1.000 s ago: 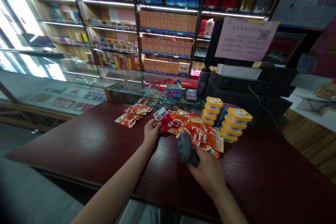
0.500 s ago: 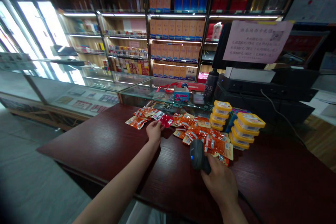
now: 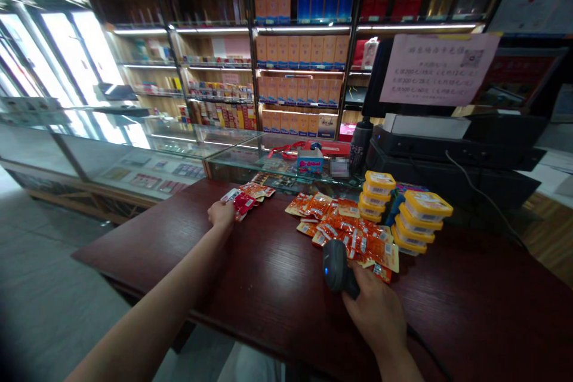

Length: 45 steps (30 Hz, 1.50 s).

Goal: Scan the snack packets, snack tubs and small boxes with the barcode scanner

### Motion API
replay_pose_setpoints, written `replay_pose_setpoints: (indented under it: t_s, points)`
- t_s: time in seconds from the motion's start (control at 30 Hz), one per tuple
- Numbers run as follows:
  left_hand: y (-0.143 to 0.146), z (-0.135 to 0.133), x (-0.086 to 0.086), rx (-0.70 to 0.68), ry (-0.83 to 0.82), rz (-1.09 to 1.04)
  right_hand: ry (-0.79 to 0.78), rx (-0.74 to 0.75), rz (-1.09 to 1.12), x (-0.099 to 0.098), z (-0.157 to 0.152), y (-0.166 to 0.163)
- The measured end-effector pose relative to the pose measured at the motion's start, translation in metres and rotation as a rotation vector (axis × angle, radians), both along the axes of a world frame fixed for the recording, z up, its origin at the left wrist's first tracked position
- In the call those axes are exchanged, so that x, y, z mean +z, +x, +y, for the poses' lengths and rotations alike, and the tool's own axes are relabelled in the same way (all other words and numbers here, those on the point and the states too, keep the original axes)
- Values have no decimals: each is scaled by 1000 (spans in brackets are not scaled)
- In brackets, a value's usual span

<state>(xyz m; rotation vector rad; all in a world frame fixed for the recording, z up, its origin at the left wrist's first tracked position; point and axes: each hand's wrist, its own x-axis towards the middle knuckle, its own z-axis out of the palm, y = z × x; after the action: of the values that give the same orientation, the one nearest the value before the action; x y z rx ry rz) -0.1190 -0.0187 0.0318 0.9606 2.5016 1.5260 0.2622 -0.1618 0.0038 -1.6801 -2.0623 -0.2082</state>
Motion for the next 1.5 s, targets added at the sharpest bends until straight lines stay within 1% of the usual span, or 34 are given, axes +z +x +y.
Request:
replay_pose_setpoints:
  t_s: [0.1, 0.17, 0.27, 0.43, 0.53, 0.63, 0.73, 0.87, 1.0, 1.1, 1.33, 1.4, 1.5]
  points:
    - [15, -5, 6, 31, -61, 43, 0, 8, -2, -1, 1, 0]
    - [32, -7, 8, -23, -86, 116, 2, 9, 1, -2, 1, 0]
    - [60, -7, 8, -172, -85, 209, -2, 11, 16, -2, 1, -2]
    - [106, -7, -3, -459, -61, 292, -8, 6, 28, -1, 0, -2]
    - [130, -3, -7, -576, -92, 325, -4, 15, 33, -1, 0, -2]
    - [152, 5, -5, -629, -117, 375, -21, 16, 42, -1, 2, -1]
    - [171, 16, 2, -662, -152, 426, -44, 11, 42, -2, 4, -1]
    - [189, 31, 10, -653, -248, 465, -67, -4, 44, -2, 5, -1]
    - [197, 42, 12, -579, -353, 393, -96, -7, 55, 0, 5, -1]
    - [197, 46, 9, -565, -357, 307, -112, -11, 65, 2, 5, -1]
    - [187, 40, 3, -568, -210, 270, -114, 5, 78, 3, 6, 0]
    - [179, 38, -1, -616, -144, 179, -105, -4, 70, 2, 5, 0]
    - [165, 33, -11, -703, -16, -65, -92, -7, 69, 0, 5, 0]
